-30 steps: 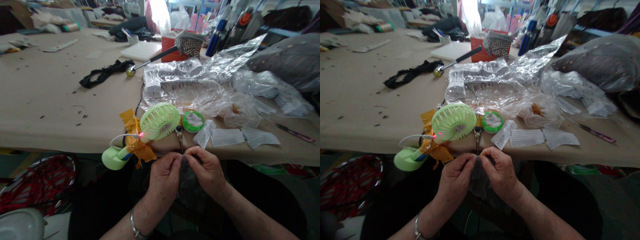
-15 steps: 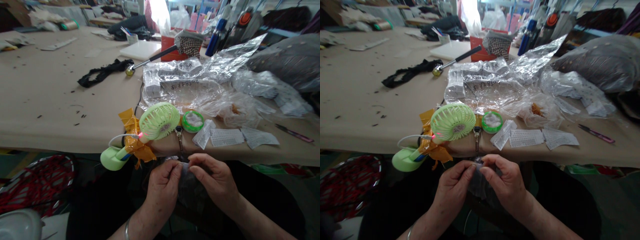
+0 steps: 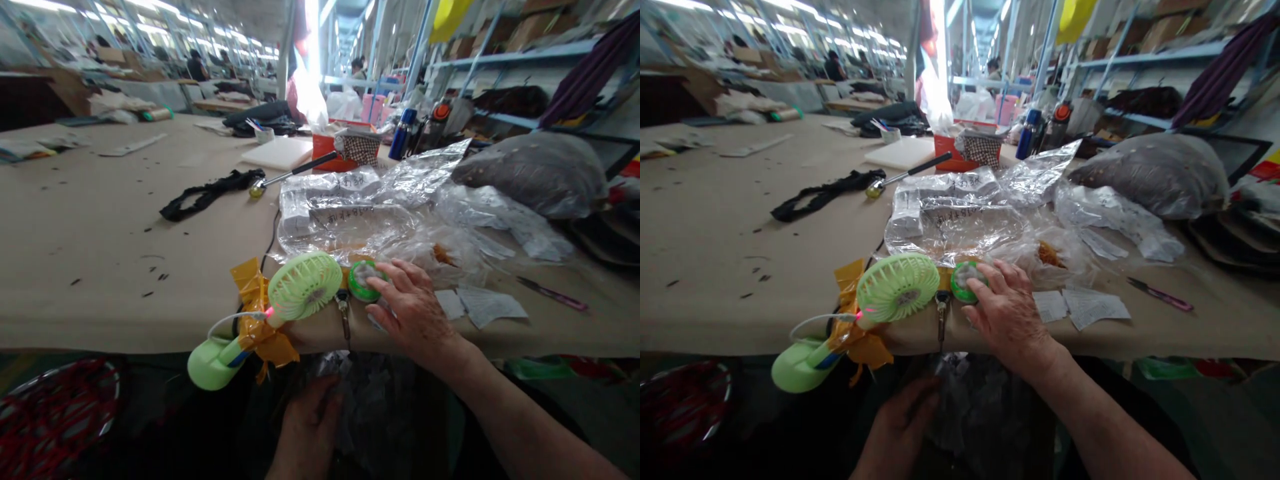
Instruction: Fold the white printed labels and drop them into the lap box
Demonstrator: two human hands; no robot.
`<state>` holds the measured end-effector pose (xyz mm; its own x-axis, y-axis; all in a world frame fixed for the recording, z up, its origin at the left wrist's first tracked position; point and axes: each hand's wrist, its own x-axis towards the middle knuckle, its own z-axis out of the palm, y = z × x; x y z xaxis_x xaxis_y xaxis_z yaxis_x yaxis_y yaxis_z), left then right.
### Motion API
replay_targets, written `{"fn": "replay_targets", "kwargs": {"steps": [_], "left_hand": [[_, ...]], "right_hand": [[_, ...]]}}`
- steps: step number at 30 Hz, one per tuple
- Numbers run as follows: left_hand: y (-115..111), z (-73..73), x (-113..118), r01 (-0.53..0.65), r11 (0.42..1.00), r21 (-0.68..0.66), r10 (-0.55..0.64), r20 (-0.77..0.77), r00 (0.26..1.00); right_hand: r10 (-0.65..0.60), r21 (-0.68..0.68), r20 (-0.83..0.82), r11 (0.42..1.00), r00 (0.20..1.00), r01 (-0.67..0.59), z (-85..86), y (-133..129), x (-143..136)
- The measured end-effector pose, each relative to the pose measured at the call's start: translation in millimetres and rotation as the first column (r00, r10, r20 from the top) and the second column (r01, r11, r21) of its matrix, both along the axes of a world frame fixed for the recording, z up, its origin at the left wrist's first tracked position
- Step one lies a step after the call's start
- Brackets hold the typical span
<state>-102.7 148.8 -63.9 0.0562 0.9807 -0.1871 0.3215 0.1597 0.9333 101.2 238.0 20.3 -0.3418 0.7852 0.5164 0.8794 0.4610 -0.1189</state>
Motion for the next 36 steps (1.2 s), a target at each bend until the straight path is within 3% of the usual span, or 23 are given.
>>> {"fn": "replay_targets", "kwargs": {"steps": [5,11,17,20,22,24,26,28,32,36], "left_hand": [[-1.7,7.6,5.5,0.024,0.999,-0.038,-0.023,0.019,1.000],[-13.1,-1.1,17.2,0.078,0.992,-0.096,-0.073,0.055,0.996],[-7.0,13.5,33.7,0.119,0.984,-0.131,-0.104,0.119,0.987],[0.9,26.7,45.6,0.113,0.964,-0.242,-0.039,0.289,0.956],[5.2,35.7,54.8,0.163,0.915,-0.369,0.046,0.498,0.866],[8.9,44.4,64.2,0.250,0.858,-0.448,0.161,0.698,0.698],[13.0,52.2,73.3,0.311,0.832,-0.458,0.238,0.803,0.546],[17.5,58.1,81.4,0.319,0.832,-0.454,0.267,0.831,0.488],[24.8,63.1,92.1,0.278,0.831,-0.481,0.275,0.791,0.546],[25.0,62.1,93.8,0.239,0.808,-0.539,0.263,0.693,0.671]], "right_hand": [[0.029,0.053,-0.174,0.998,0.984,-0.020,-11.9,-24.7,21.8],[0.008,-0.003,-0.009,1.000,1.000,-0.008,-39.0,-59.8,27.0],[0.035,0.107,-0.133,0.994,0.990,-0.021,-35.4,-50.3,27.6],[0.112,0.136,-0.222,0.987,0.969,-0.083,-33.1,-50.0,32.1],[0.177,0.145,-0.249,0.979,0.952,-0.144,-33.0,-57.3,34.6],[0.241,0.143,-0.260,0.967,0.935,-0.209,-33.2,-69.3,35.4],[0.286,0.120,-0.255,0.957,0.924,-0.264,-33.3,-82.2,34.9],[0.309,0.091,-0.238,0.951,0.921,-0.296,-32.6,-92.0,34.7],[0.285,0.081,-0.211,0.958,0.935,-0.274,-29.2,-92.5,42.4],[-0.011,0.036,-0.101,0.999,0.995,0.015,-27.3,-76.6,55.2]]}}
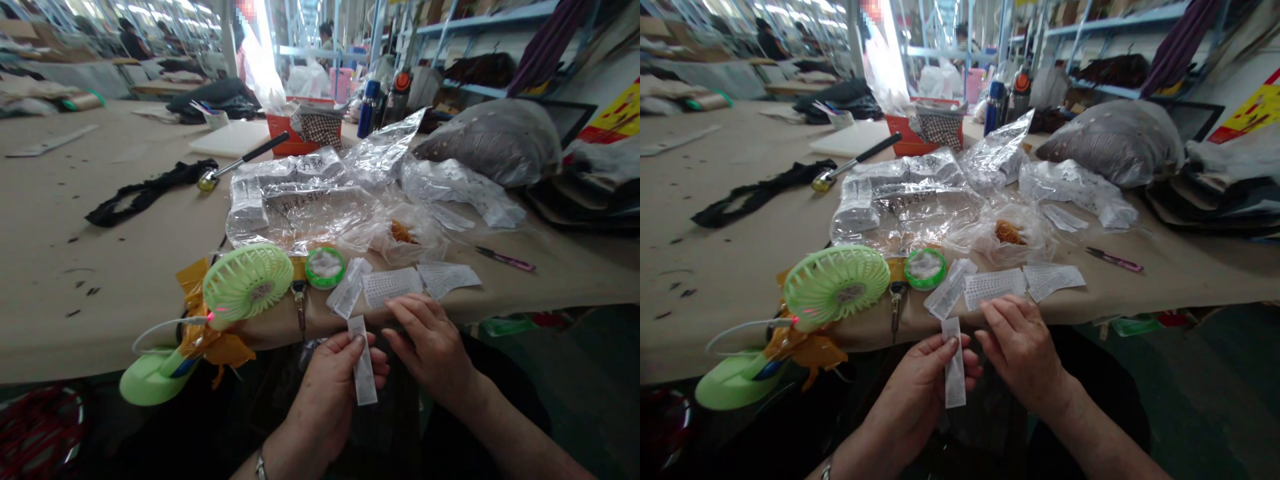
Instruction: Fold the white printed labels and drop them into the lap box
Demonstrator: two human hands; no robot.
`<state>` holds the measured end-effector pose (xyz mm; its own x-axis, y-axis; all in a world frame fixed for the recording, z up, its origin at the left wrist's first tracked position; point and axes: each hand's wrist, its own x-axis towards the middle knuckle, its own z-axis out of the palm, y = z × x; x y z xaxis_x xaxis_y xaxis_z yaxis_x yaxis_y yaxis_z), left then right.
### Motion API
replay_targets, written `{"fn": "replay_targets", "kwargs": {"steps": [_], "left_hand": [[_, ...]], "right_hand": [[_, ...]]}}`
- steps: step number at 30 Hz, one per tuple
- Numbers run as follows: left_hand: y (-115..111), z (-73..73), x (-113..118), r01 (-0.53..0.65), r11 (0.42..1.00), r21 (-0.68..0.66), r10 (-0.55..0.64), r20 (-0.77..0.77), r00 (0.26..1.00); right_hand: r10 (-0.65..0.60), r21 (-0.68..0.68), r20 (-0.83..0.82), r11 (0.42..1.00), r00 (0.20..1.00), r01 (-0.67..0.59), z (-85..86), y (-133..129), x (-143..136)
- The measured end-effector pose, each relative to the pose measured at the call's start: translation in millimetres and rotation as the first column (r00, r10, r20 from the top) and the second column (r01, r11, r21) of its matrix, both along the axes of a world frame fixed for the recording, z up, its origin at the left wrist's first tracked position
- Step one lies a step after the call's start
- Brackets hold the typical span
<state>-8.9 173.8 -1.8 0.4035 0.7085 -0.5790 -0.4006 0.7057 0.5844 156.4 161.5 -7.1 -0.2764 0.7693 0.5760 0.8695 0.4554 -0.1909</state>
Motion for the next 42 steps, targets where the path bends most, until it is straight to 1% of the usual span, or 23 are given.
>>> {"fn": "replay_targets", "kwargs": {"steps": [1,3,6,9,11,14,16,18,20,22,26,28,30,31,32,34,35,36,37,38,39,40,42], "left_hand": [[-0.7,-0.8,-0.2,0.012,1.000,0.000,-0.012,-0.029,1.000],[-2.1,-2.6,-0.5,0.030,1.000,-0.001,-0.030,-0.065,0.997],[-3.1,-4.9,-0.2,0.054,0.998,-0.023,-0.056,-0.092,0.994],[-2.1,-5.5,0.3,0.080,0.996,-0.034,-0.083,-0.085,0.993],[-0.2,-4.6,0.8,0.100,0.994,-0.049,-0.104,-0.068,0.992],[3.5,-1.6,1.4,0.150,0.986,-0.071,-0.151,-0.008,0.988],[4.8,0.6,1.2,0.168,0.985,-0.049,-0.165,0.058,0.985],[4.6,1.9,0.4,0.137,0.990,-0.028,-0.133,0.122,0.984],[3.0,2.1,-0.8,0.100,0.994,-0.038,-0.091,0.177,0.980],[1.1,1.4,-1.7,0.099,0.993,-0.058,-0.084,0.218,0.972],[-1.0,-1.1,-0.8,0.169,0.985,-0.038,-0.155,0.244,0.957],[-1.2,-1.9,0.7,0.167,0.985,-0.038,-0.153,0.232,0.961],[-1.6,-2.7,1.7,0.154,0.987,-0.047,-0.142,0.188,0.972],[-1.7,-3.3,1.9,0.153,0.987,-0.054,-0.144,0.153,0.978],[-2.0,-4.3,1.9,0.160,0.985,-0.060,-0.152,0.113,0.982],[-2.5,-7.4,1.9,0.180,0.981,-0.070,-0.177,0.053,0.983],[-2.9,-9.2,2.0,0.189,0.979,-0.074,-0.187,0.036,0.982],[-3.5,-11.0,2.2,0.196,0.978,-0.073,-0.195,0.027,0.980],[-4.2,-12.6,2.5,0.206,0.976,-0.067,-0.205,0.024,0.978],[-5.0,-13.7,2.8,0.216,0.975,-0.062,-0.215,0.020,0.976],[-5.9,-14.5,3.1,0.223,0.973,-0.060,-0.223,0.016,0.975],[-6.7,-14.8,3.2,0.227,0.972,-0.061,-0.227,0.010,0.974],[-8.0,-14.5,3.2,0.233,0.970,-0.067,-0.234,-0.001,0.972]], "right_hand": [[-0.065,-0.011,0.043,0.998,0.997,0.065,-0.3,3.5,1.9],[-0.120,-0.012,0.102,0.993,0.988,0.122,-1.4,8.3,3.8],[-0.107,0.024,0.076,0.994,0.991,0.106,-3.7,11.6,5.3],[-0.070,0.042,-0.013,0.997,0.997,0.071,-5.7,12.8,9.2],[-0.017,0.068,-0.099,0.997,0.995,0.024,-6.6,11.8,11.7],[0.162,0.111,-0.213,0.984,0.964,-0.141,-7.3,5.3,9.7],[0.302,0.107,-0.241,0.953,0.922,-0.284,-7.8,-1.3,4.1],[0.393,0.077,-0.238,0.919,0.888,-0.386,-8.7,-7.4,-2.3],[0.432,0.045,-0.217,0.900,0.875,-0.433,-10.3,-11.6,-6.3],[0.445,0.015,-0.201,0.892,0.872,-0.452,-12.2,-13.8,-7.4],[0.461,-0.010,-0.203,0.881,0.864,-0.472,-11.9,-16.2,-6.8],[0.463,-0.011,-0.201,0.880,0.863,-0.475,-9.1,-18.1,-5.3],[0.428,-0.017,-0.187,0.898,0.884,-0.439,-6.5,-19.6,1.1],[0.381,-0.018,-0.178,0.921,0.907,-0.390,-6.0,-19.8,7.1],[0.302,-0.014,-0.165,0.951,0.939,-0.308,-6.2,-19.3,15.2],[0.054,0.013,-0.113,0.999,0.992,-0.053,-8.7,-16.5,36.2],[-0.086,0.028,-0.072,0.996,0.994,0.088,-10.7,-14.7,47.6],[-0.205,0.040,-0.018,0.978,0.979,0.205,-13.1,-12.8,58.6],[-0.287,0.042,0.042,0.957,0.957,0.285,-15.6,-11.1,68.2],[-0.330,0.043,0.098,0.944,0.939,0.328,-18.2,-9.9,76.2],[-0.341,0.039,0.144,0.940,0.929,0.339,-20.6,-9.1,82.2],[-0.334,0.040,0.169,0.943,0.927,0.332,-22.8,-8.6,86.6],[-0.303,0.063,0.160,0.953,0.940,0.296,-26.2,-8.4,92.2]]}}
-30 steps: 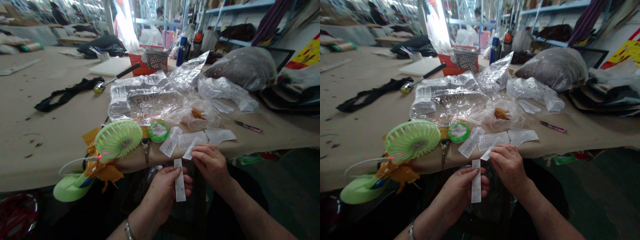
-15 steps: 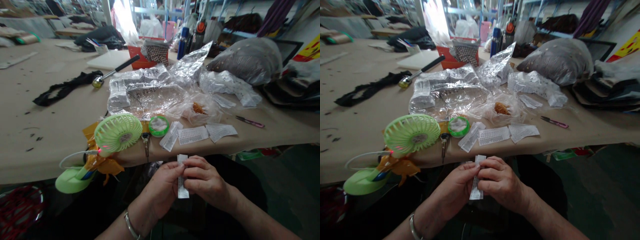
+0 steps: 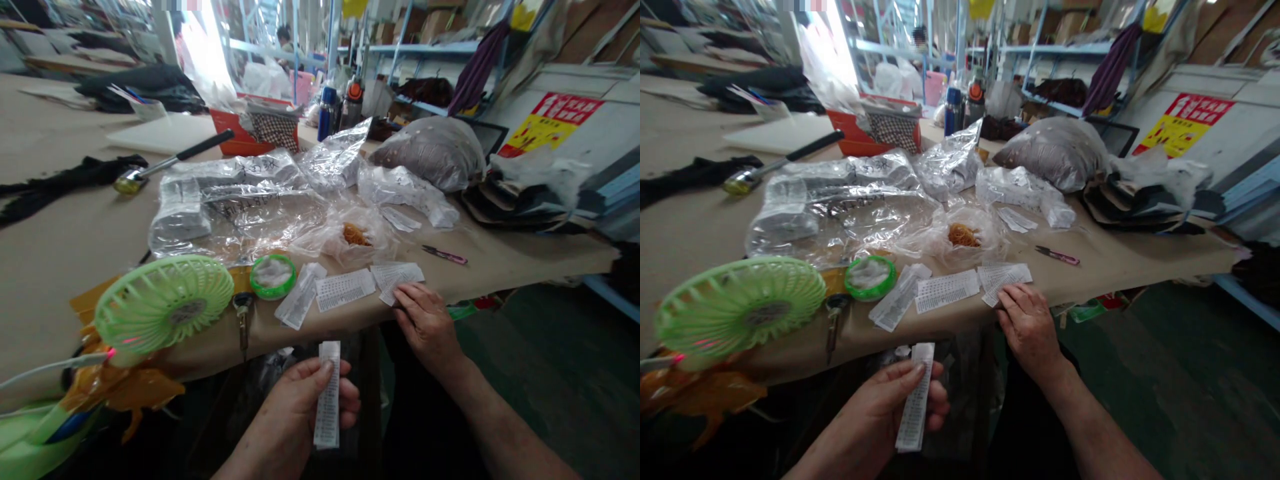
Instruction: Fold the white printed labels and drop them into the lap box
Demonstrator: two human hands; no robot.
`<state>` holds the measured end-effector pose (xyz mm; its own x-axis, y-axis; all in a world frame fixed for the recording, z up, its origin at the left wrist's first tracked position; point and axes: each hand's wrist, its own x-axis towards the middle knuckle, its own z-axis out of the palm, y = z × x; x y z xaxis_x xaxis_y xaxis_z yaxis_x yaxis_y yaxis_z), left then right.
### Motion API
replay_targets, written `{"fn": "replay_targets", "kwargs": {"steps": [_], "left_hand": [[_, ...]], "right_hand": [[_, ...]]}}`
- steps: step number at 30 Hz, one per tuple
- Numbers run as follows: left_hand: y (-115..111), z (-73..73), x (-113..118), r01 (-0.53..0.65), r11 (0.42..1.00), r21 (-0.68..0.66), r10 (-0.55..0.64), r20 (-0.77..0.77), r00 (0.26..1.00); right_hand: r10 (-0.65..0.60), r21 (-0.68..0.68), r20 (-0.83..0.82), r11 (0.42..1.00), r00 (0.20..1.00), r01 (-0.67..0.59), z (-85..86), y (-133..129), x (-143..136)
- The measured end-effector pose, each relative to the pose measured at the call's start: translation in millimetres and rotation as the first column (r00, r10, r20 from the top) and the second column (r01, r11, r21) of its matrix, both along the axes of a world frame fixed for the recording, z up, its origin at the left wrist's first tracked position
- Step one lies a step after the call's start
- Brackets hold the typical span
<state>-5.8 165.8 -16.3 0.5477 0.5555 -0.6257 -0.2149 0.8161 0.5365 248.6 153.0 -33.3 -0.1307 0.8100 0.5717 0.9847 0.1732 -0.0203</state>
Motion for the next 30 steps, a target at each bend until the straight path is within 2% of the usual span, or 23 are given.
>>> {"fn": "replay_targets", "kwargs": {"steps": [5,8,10,11,14,16,18,21,30], "left_hand": [[0.2,5.7,-0.5,-0.018,1.000,-0.003,0.018,-0.014,1.000],[0.2,10.6,0.5,-0.037,0.999,-0.021,0.036,-0.030,0.999],[-0.5,12.4,1.4,-0.026,0.999,-0.038,0.026,-0.014,1.000],[-0.9,12.7,1.8,-0.021,0.999,-0.039,0.022,0.018,1.000],[-1.7,11.1,2.1,-0.050,0.999,-0.011,0.051,0.156,0.987],[-1.5,8.8,1.0,-0.115,0.993,-0.017,0.116,0.210,0.971],[-1.0,6.1,-1.2,-0.180,0.982,-0.056,0.188,0.216,0.958],[-0.3,2.1,-5.1,-0.233,0.968,-0.091,0.247,0.207,0.947],[-3.6,0.8,-7.2,-0.210,0.977,-0.048,0.215,0.263,0.941]], "right_hand": [[0.105,0.104,-0.170,0.991,0.980,-0.088,-1.7,-0.3,8.2],[0.157,0.176,-0.334,0.979,0.929,-0.102,5.0,-5.1,-1.8],[0.246,0.209,-0.400,0.962,0.883,-0.174,11.7,-11.1,-21.1],[0.312,0.204,-0.411,0.947,0.857,-0.247,14.7,-14.6,-33.7],[0.520,0.151,-0.387,0.850,0.761,-0.504,18.3,-23.2,-74.3],[0.585,0.111,-0.346,0.802,0.734,-0.587,14.9,-25.6,-95.2],[0.597,0.077,-0.312,0.791,0.739,-0.607,9.3,-25.4,-106.9],[0.599,0.030,-0.279,0.787,0.750,-0.617,4.0,-23.0,-110.2],[0.613,-0.019,-0.247,0.771,0.750,-0.636,11.3,-19.5,-110.0]]}}
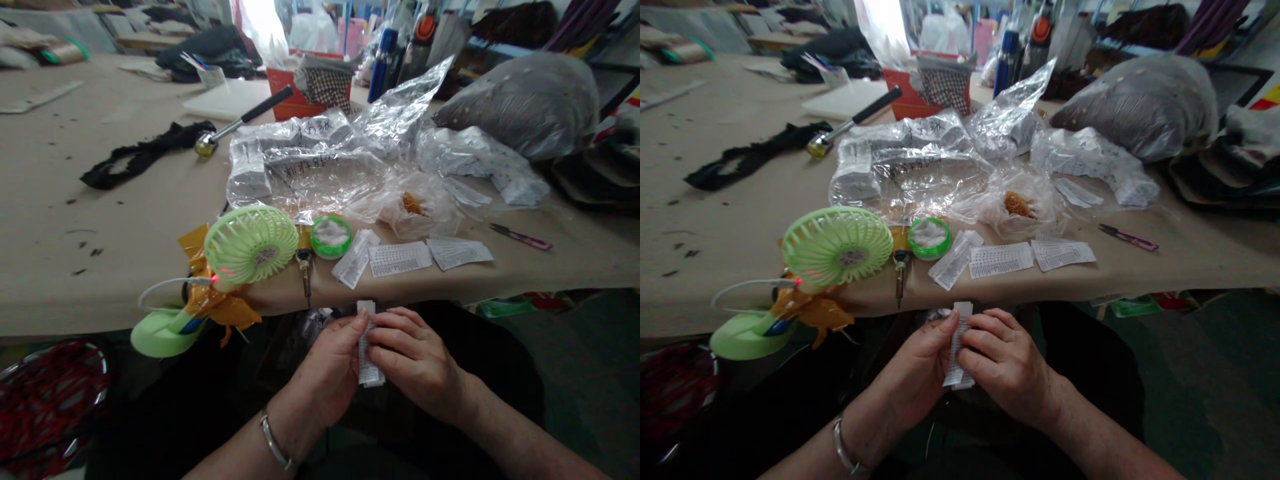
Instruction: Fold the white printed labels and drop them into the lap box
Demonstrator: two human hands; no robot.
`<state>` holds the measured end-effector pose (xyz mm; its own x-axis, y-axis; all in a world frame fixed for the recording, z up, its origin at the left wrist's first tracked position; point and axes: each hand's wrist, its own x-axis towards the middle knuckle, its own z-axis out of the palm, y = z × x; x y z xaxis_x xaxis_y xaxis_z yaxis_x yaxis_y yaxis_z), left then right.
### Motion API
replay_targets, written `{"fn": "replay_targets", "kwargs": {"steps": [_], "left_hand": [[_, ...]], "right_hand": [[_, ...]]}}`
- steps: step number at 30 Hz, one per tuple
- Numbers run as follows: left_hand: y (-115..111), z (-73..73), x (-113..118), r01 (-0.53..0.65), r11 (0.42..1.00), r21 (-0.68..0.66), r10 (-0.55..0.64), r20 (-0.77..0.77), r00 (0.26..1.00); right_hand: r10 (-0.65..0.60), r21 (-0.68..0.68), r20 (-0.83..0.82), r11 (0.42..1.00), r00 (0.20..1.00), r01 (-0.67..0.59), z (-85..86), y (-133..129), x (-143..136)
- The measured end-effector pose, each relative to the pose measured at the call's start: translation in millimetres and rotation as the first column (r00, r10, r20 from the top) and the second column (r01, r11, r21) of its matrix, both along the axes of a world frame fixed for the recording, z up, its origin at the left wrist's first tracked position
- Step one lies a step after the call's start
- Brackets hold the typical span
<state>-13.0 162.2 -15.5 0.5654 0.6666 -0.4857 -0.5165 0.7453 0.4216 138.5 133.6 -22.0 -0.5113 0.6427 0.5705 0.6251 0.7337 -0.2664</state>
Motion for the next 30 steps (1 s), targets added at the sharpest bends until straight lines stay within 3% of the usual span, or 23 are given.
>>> {"fn": "replay_targets", "kwargs": {"steps": [3,5,7,8,10,12,13,15,17,20,25,30], "left_hand": [[-1.1,3.2,-1.1,0.011,1.000,0.004,-0.011,-0.071,0.997],[-1.4,5.7,-3.3,0.028,1.000,-0.004,-0.028,-0.107,0.994],[-1.9,8.0,-6.5,0.089,0.996,0.000,-0.088,-0.126,0.988],[-2.5,8.9,-8.1,0.133,0.991,0.006,-0.132,-0.128,0.983],[-4.3,10.0,-10.6,0.216,0.976,0.024,-0.212,-0.118,0.970],[-6.8,10.3,-11.8,0.277,0.960,0.044,-0.272,-0.104,0.957],[-8.1,10.2,-11.9,0.305,0.951,0.056,-0.298,-0.099,0.949],[-10.4,10.2,-11.6,0.339,0.938,0.078,-0.330,-0.102,0.938],[-12.0,10.5,-11.3,0.348,0.934,0.081,-0.338,-0.117,0.934],[-13.3,10.9,-11.0,0.340,0.938,0.070,-0.327,-0.149,0.933],[-14.8,7.6,-9.4,0.310,0.947,0.076,-0.288,-0.218,0.933],[-15.2,2.6,-7.2,0.275,0.958,0.077,-0.248,-0.254,0.935]], "right_hand": [[0.016,-0.030,-0.025,0.999,1.000,-0.017,1.2,-3.2,-0.5],[-0.003,-0.081,-0.139,0.997,0.990,-0.008,1.0,-5.5,1.9],[-0.120,-0.234,-0.321,0.971,0.939,0.045,-1.1,-5.8,6.5],[-0.210,-0.364,-0.407,0.930,0.889,0.053,-2.9,-4.6,9.1],[-0.366,-0.638,-0.529,0.766,0.765,-0.075,-7.7,0.6,13.5],[-0.423,-0.765,-0.612,0.530,0.668,-0.365,-13.5,8.3,15.4],[-0.421,-0.758,-0.650,0.417,0.633,-0.502,-16.2,12.2,15.2],[-0.406,-0.692,-0.710,0.249,0.575,-0.678,-20.9,18.8,13.0],[-0.413,-0.623,-0.747,0.161,0.521,-0.766,-24.2,22.4,9.2],[-0.456,-0.555,-0.768,0.121,0.450,-0.823,-27.5,23.0,3.3],[-0.548,-0.544,-0.735,0.125,0.400,-0.830,-27.8,18.1,-3.7],[-0.539,-0.593,-0.712,0.117,0.451,-0.797,-23.2,12.3,-7.9]]}}
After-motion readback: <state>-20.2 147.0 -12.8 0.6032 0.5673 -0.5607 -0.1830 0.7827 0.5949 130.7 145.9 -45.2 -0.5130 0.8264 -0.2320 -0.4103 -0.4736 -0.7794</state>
